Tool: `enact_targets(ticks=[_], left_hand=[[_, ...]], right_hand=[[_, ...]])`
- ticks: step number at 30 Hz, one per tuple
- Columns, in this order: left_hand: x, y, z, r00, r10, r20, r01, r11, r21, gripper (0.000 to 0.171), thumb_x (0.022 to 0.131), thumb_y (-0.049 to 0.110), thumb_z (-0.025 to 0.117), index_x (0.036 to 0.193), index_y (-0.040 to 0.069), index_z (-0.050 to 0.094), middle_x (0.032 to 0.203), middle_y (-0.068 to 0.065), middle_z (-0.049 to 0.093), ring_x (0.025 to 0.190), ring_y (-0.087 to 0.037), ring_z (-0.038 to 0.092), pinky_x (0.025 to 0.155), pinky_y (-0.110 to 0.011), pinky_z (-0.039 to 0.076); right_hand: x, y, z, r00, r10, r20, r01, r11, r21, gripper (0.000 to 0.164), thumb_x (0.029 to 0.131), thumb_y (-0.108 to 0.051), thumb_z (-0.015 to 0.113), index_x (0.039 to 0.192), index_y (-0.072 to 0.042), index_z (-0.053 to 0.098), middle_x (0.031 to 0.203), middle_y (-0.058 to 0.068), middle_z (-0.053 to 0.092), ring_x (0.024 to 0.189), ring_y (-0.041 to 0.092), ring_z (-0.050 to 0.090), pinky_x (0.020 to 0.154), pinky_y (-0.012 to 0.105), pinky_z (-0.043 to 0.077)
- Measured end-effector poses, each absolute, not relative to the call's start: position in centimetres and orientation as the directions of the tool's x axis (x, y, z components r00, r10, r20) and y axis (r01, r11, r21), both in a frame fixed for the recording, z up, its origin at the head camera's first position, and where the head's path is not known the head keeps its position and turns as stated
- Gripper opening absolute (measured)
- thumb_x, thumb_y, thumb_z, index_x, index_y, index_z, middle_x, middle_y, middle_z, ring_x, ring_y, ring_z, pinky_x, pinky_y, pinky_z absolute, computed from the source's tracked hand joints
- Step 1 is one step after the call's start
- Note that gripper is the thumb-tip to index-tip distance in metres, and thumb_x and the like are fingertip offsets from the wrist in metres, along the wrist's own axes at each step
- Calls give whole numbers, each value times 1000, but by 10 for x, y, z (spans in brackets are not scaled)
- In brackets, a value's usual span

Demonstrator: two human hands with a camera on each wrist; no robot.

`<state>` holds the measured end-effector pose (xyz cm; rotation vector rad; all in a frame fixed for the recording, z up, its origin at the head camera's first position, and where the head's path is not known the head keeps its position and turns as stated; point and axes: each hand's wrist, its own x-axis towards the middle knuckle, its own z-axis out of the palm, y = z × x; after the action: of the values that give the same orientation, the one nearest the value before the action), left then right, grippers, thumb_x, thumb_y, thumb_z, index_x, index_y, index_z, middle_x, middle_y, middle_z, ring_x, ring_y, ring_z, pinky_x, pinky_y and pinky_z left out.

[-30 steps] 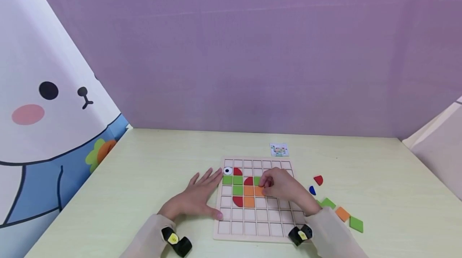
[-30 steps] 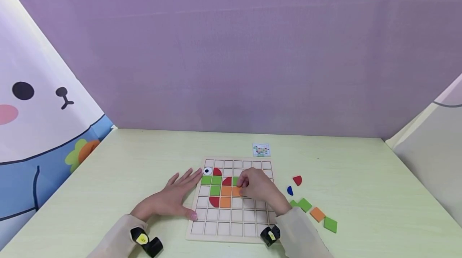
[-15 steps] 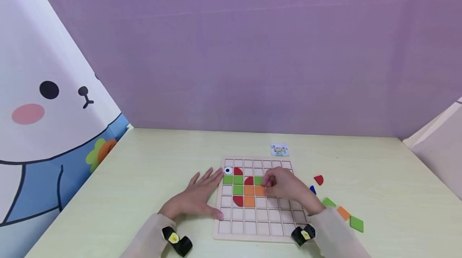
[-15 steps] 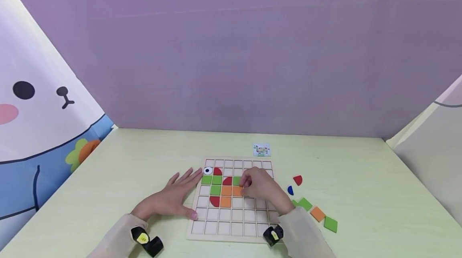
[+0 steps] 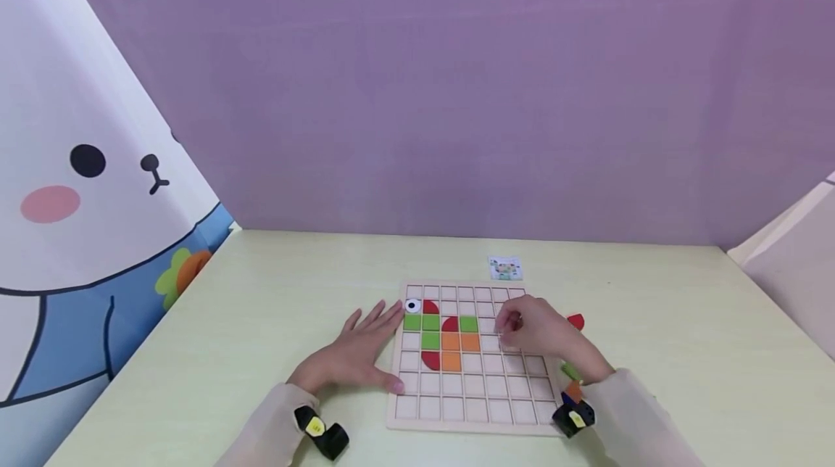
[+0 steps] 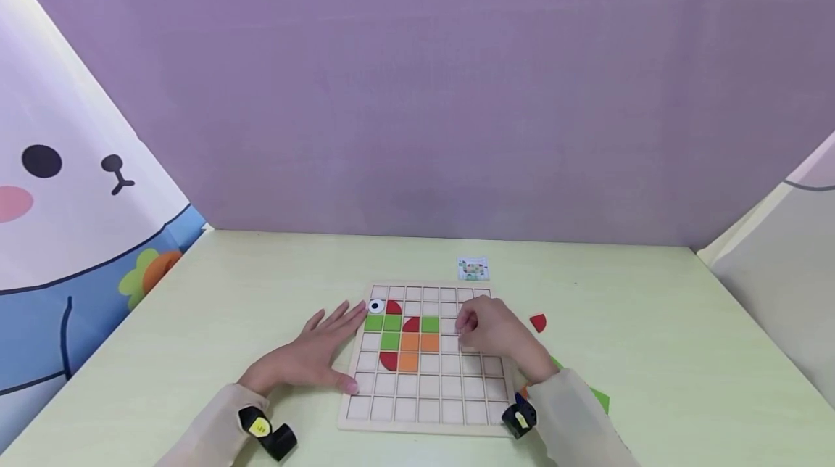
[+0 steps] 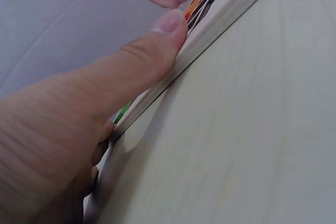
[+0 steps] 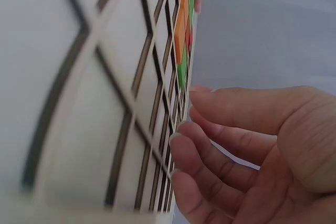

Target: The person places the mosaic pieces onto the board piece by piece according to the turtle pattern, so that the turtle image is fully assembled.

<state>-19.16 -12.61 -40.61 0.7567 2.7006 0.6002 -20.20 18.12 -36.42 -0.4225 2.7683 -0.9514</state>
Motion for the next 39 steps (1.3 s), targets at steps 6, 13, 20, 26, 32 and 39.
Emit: enact_targets(ticks=[6,13,20,26,32,39], left_hand=[[-192,-126,-406,-825,544,-149,433,780,451,113,70,66,70,154,13,14,162,-1,7,149,-30,-2,117,-58,-3],[-192,-125,-405,-830,538,-149,424,781,459,113,70,66,70,154,13,15,162,-1,8,149,-30,-1,117,-59,-2],[-191,-125,-404,-828,542,-146,428,777,461,113,70,66,70,154,13,15,162,-1,8,149,-30,-1,117,-59,-2],[-191,-126,-405,-825,549,-132,440,772,459,113,70,66,70,154,13,15,162,-2,9,149,-31,0,116,-60,-2],[-190,-126,-406,-825,549,-134,436,769,466,113,70,66,70,154,13,16,162,-1,8,149,-31,0,117,-59,-2],[-190,-127,-406,-825,551,-128,442,769,462,113,70,66,69,154,13,16,162,-2,9,149,-31,0,116,-59,-2]], right_hand=[[-200,202,-364,-947,-310,-86,-193,761,-620,12,79,1,71,83,-7,64,74,1,55,71,15,49,60,22,41],[-192,228,-360,-949,-300,-97,-180,767,-615,10,79,1,70,84,-5,63,74,2,56,69,16,48,56,22,40],[-185,253,-359,-951,-285,-121,-161,789,-593,12,78,0,70,87,-4,64,72,2,55,68,16,48,56,22,41],[-182,274,-362,-951,-276,-141,-152,812,-564,15,76,0,71,88,-5,62,76,1,54,71,16,49,58,23,43],[-178,287,-364,-947,-276,-164,-146,824,-548,18,75,3,71,88,-7,63,78,1,55,76,17,49,62,22,46],[-176,293,-366,-942,-261,-212,-115,843,-526,26,72,8,70,92,-8,64,85,1,59,79,18,50,70,28,49]])
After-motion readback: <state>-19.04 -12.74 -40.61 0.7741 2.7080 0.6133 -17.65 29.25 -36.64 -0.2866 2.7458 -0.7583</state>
